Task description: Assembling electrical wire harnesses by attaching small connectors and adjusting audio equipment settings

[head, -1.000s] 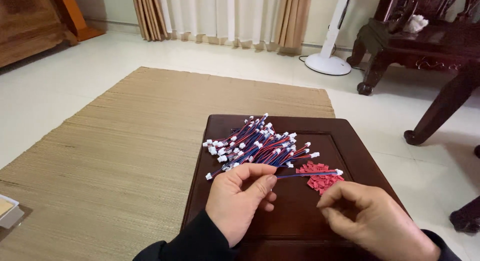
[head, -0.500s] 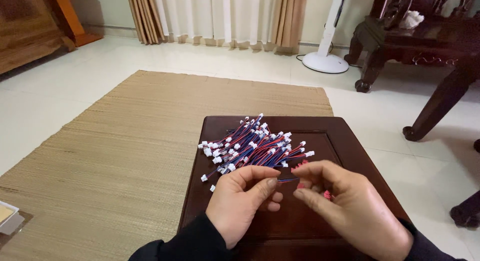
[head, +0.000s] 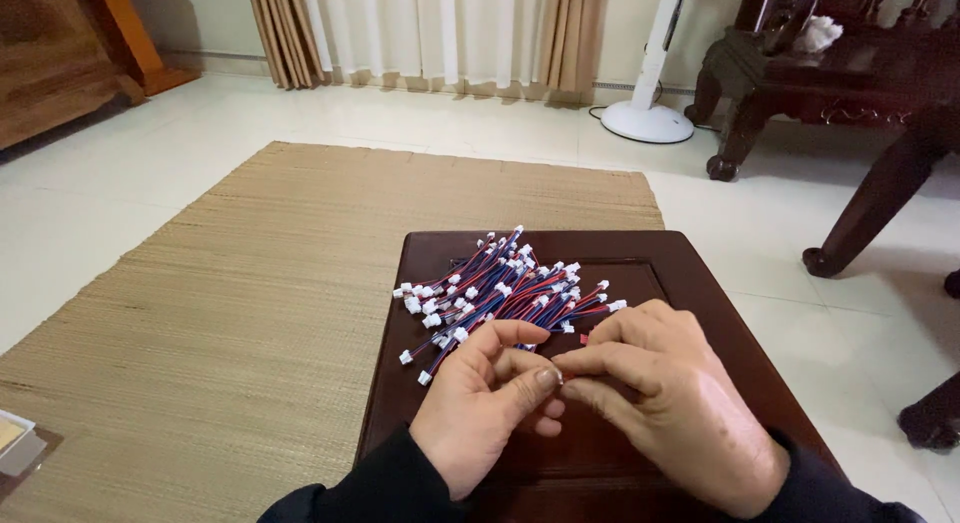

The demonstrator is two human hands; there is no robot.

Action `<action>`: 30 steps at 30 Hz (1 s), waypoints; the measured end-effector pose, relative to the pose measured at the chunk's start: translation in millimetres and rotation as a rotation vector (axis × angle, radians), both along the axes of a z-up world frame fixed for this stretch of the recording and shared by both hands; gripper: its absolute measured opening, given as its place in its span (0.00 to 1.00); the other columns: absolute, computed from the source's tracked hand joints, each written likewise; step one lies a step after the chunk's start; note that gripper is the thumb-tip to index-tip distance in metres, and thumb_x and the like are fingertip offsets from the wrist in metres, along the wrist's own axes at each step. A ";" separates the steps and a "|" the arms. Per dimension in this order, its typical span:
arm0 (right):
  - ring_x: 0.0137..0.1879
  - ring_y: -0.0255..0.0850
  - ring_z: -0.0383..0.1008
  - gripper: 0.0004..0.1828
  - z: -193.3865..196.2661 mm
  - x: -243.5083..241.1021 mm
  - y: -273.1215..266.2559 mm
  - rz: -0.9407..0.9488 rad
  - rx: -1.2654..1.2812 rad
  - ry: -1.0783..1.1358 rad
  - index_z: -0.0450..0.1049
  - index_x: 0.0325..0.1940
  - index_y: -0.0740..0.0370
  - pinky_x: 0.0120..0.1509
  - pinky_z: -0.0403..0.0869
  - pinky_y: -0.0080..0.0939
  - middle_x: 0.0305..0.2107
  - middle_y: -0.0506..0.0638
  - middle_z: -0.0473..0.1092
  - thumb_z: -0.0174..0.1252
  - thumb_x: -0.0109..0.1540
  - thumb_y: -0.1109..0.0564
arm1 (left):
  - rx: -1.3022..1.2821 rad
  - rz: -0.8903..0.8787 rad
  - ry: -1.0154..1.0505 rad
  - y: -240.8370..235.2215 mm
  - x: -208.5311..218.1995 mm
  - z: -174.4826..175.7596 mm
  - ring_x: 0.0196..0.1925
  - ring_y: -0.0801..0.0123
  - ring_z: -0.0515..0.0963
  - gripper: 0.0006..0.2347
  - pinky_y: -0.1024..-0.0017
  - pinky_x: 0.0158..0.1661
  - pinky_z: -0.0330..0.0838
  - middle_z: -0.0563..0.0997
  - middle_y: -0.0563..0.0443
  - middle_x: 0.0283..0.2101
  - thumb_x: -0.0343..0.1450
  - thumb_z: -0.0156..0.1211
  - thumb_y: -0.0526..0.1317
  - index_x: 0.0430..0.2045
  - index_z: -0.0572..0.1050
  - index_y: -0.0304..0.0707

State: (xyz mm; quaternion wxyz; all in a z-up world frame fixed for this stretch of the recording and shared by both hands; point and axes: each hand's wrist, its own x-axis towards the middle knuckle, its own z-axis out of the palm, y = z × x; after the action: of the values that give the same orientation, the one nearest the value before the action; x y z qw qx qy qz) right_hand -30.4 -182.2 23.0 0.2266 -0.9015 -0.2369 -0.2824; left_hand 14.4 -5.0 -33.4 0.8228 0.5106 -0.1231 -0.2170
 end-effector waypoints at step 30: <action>0.27 0.29 0.77 0.07 -8.0 -2.4 -6.3 0.101 0.320 0.341 0.83 0.33 0.57 0.30 0.76 0.27 0.26 0.42 0.79 0.63 0.52 0.63 | -0.070 -0.049 -0.095 3.2 -0.5 -6.0 0.29 0.66 0.77 0.17 0.72 0.32 0.77 0.77 0.42 0.33 0.68 0.56 0.26 0.51 0.66 0.29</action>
State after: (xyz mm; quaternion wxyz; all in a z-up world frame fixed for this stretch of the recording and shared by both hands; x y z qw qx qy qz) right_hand -32.8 -188.4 15.1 0.4174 -0.8757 -0.1921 -0.1485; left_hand 13.9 -1.8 -39.4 0.8278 0.4882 -0.1821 -0.2082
